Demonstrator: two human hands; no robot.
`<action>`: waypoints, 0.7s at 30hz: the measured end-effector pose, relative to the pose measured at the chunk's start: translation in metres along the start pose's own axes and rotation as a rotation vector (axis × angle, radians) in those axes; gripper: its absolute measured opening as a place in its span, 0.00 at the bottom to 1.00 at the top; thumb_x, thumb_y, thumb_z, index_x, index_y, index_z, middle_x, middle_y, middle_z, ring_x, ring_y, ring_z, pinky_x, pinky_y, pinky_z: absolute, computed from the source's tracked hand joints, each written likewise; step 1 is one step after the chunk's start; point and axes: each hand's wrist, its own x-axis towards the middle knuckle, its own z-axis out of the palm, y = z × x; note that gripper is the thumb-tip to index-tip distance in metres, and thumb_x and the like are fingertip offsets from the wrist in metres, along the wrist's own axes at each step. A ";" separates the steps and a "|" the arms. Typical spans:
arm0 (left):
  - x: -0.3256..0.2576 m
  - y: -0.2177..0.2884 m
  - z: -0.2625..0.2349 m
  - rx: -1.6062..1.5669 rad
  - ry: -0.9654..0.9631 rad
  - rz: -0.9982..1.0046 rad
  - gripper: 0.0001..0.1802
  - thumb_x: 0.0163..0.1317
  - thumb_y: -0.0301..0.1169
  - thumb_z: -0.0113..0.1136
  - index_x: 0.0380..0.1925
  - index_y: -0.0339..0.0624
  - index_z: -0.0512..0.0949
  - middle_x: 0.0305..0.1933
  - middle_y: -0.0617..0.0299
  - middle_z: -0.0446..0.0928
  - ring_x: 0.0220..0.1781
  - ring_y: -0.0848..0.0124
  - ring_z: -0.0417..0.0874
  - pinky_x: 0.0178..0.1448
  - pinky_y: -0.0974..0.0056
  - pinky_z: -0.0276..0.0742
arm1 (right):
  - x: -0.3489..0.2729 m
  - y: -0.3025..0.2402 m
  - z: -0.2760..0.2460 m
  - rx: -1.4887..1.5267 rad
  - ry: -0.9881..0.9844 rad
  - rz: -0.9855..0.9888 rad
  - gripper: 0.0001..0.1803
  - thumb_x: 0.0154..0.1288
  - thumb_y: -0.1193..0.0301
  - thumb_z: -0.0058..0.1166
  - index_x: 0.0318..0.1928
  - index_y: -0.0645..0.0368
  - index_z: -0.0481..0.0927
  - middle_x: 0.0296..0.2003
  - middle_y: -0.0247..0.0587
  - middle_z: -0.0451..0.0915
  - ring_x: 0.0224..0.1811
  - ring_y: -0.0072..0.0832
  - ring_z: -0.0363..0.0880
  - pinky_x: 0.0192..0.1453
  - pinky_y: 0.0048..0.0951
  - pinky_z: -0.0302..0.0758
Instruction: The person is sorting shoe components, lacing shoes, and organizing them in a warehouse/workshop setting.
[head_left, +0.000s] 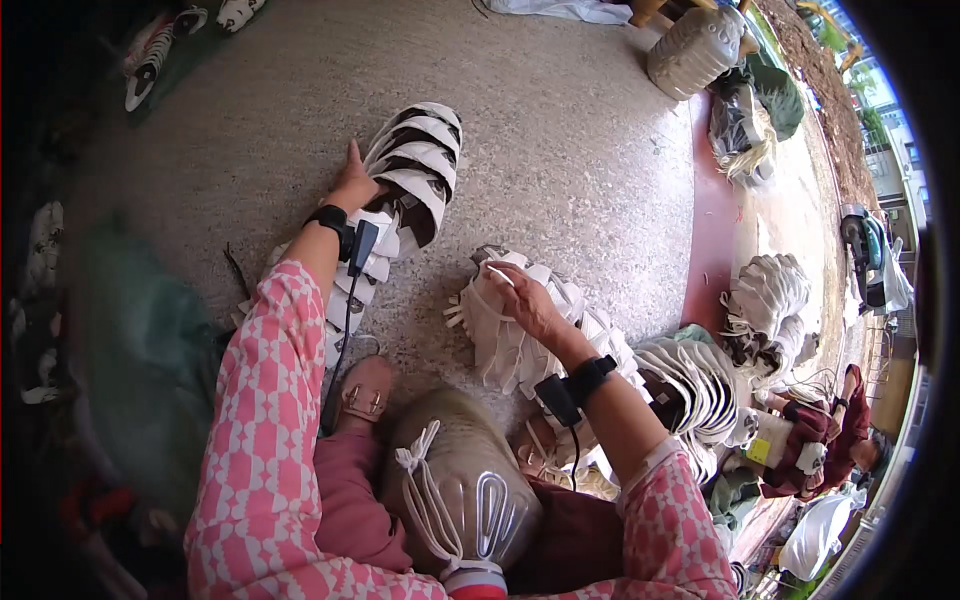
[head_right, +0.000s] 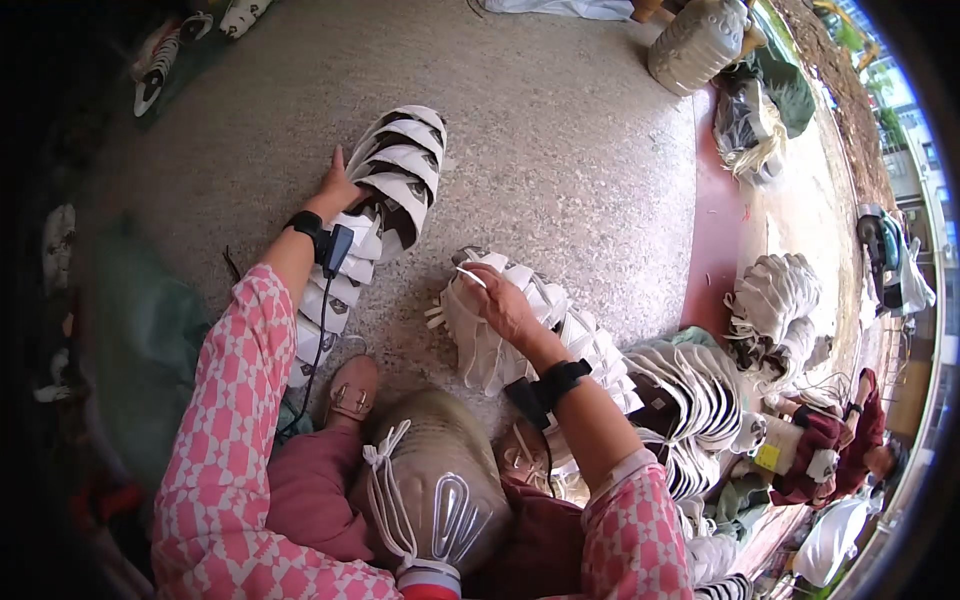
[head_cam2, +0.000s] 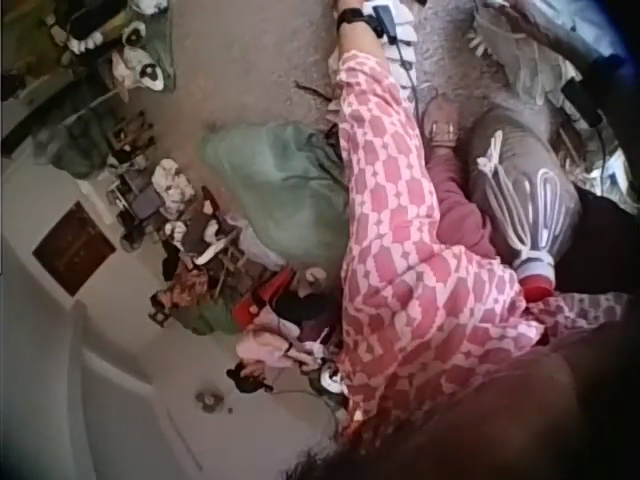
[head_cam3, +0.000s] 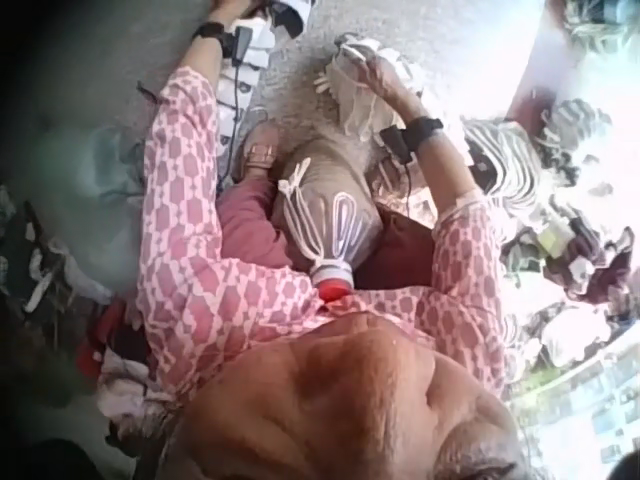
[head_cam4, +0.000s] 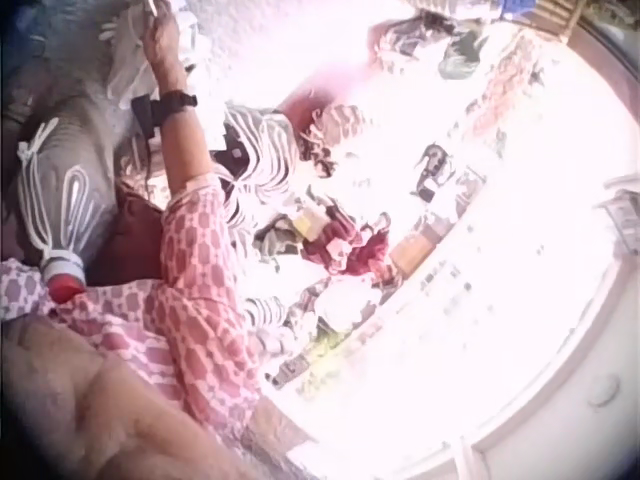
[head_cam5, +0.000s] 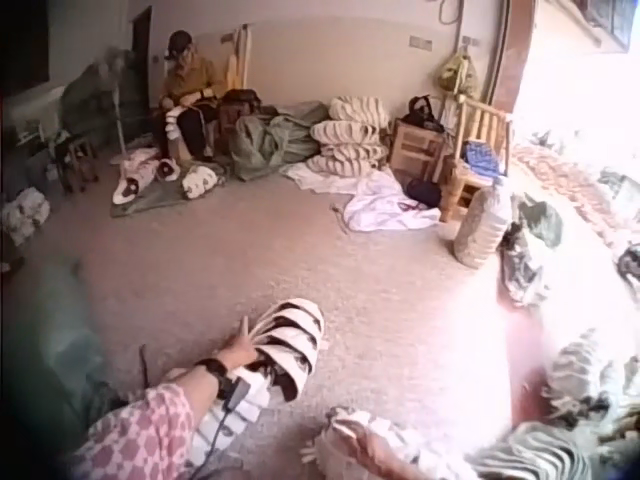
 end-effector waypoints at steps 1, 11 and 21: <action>0.002 -0.018 -0.005 0.013 0.010 -0.015 0.61 0.47 0.30 0.69 0.74 0.49 0.37 0.71 0.41 0.59 0.71 0.48 0.63 0.73 0.56 0.60 | 0.004 -0.007 0.006 0.017 -0.012 -0.010 0.21 0.75 0.60 0.40 0.58 0.60 0.73 0.56 0.46 0.74 0.56 0.44 0.74 0.60 0.35 0.71; -0.058 -0.037 -0.032 0.197 -0.111 0.322 0.24 0.59 0.23 0.49 0.56 0.51 0.76 0.53 0.49 0.79 0.56 0.50 0.78 0.59 0.55 0.73 | 0.009 -0.006 0.014 0.056 -0.016 0.111 0.21 0.75 0.58 0.40 0.57 0.58 0.74 0.55 0.47 0.76 0.53 0.49 0.76 0.57 0.39 0.72; -0.158 -0.146 -0.050 0.216 -0.325 0.550 0.19 0.56 0.24 0.55 0.49 0.45 0.80 0.46 0.54 0.81 0.51 0.56 0.77 0.60 0.58 0.70 | 0.013 -0.033 -0.004 0.281 0.002 0.387 0.26 0.74 0.50 0.42 0.52 0.60 0.76 0.34 0.37 0.79 0.25 0.21 0.74 0.29 0.24 0.71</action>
